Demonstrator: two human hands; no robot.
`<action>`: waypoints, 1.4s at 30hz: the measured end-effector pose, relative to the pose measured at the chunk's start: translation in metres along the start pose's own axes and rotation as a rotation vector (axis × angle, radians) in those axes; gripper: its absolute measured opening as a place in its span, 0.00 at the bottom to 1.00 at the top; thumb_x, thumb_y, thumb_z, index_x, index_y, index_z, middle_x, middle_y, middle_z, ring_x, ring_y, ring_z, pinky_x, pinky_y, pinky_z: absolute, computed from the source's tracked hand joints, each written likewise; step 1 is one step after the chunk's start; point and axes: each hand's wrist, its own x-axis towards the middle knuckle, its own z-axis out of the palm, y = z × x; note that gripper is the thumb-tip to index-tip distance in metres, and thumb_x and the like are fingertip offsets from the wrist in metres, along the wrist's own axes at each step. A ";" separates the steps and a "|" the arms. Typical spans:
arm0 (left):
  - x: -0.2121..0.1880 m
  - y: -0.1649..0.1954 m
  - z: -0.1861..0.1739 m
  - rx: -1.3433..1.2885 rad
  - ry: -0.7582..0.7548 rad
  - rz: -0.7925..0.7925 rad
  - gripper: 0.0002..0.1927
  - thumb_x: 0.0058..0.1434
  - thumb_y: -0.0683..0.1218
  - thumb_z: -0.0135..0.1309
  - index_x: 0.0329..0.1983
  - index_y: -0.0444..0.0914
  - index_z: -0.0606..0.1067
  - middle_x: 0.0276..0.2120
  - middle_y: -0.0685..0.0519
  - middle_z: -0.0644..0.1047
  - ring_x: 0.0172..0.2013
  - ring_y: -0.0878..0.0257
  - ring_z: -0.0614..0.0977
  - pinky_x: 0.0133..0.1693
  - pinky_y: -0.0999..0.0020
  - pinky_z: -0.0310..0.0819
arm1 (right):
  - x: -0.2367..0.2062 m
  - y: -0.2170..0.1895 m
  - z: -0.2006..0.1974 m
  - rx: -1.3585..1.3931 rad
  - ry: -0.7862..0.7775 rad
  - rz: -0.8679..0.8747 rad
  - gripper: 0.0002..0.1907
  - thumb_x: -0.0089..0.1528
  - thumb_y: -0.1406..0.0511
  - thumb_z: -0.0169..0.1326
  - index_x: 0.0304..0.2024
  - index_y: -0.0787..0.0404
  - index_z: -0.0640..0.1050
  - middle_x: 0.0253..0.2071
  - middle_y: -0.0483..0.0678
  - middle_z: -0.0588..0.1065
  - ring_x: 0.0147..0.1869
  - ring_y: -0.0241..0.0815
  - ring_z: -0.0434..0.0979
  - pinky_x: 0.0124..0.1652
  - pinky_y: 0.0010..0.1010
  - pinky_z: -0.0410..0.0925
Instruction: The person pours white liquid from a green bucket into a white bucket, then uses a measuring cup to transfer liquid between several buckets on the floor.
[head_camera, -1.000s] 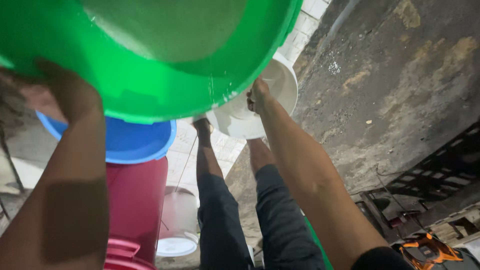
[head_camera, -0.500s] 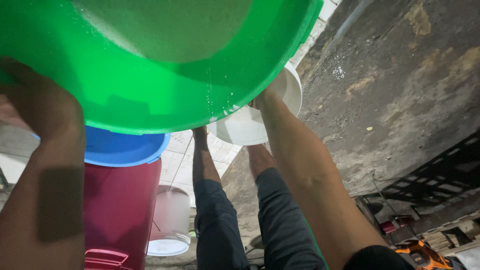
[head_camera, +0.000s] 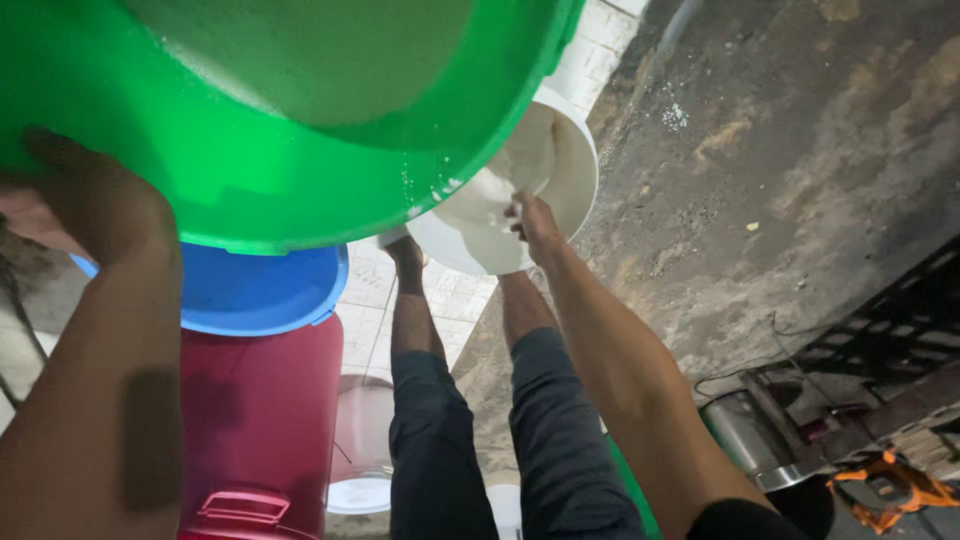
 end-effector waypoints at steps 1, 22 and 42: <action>-0.002 0.006 0.000 -0.116 0.057 -0.229 0.22 0.73 0.53 0.46 0.51 0.27 0.68 0.42 0.45 0.85 0.41 0.53 0.88 0.46 0.61 0.81 | -0.009 0.004 -0.005 -0.032 0.003 -0.052 0.26 0.63 0.50 0.46 0.49 0.64 0.76 0.40 0.51 0.78 0.34 0.43 0.69 0.33 0.35 0.63; -0.023 0.133 -0.034 0.098 -0.015 -0.324 0.25 0.74 0.56 0.44 0.64 0.35 0.60 0.41 0.33 0.82 0.44 0.32 0.81 0.41 0.35 0.73 | -0.363 -0.050 0.008 -0.353 0.296 -0.443 0.25 0.63 0.55 0.52 0.52 0.68 0.80 0.40 0.52 0.82 0.45 0.43 0.80 0.45 0.34 0.70; -0.017 0.142 -0.058 -0.156 -0.033 -0.292 0.19 0.73 0.53 0.42 0.59 0.37 0.63 0.44 0.35 0.80 0.44 0.33 0.80 0.42 0.36 0.67 | -0.378 -0.235 0.155 -1.689 0.458 -0.495 0.37 0.63 0.37 0.50 0.19 0.60 0.77 0.14 0.38 0.62 0.16 0.33 0.50 0.18 0.28 0.46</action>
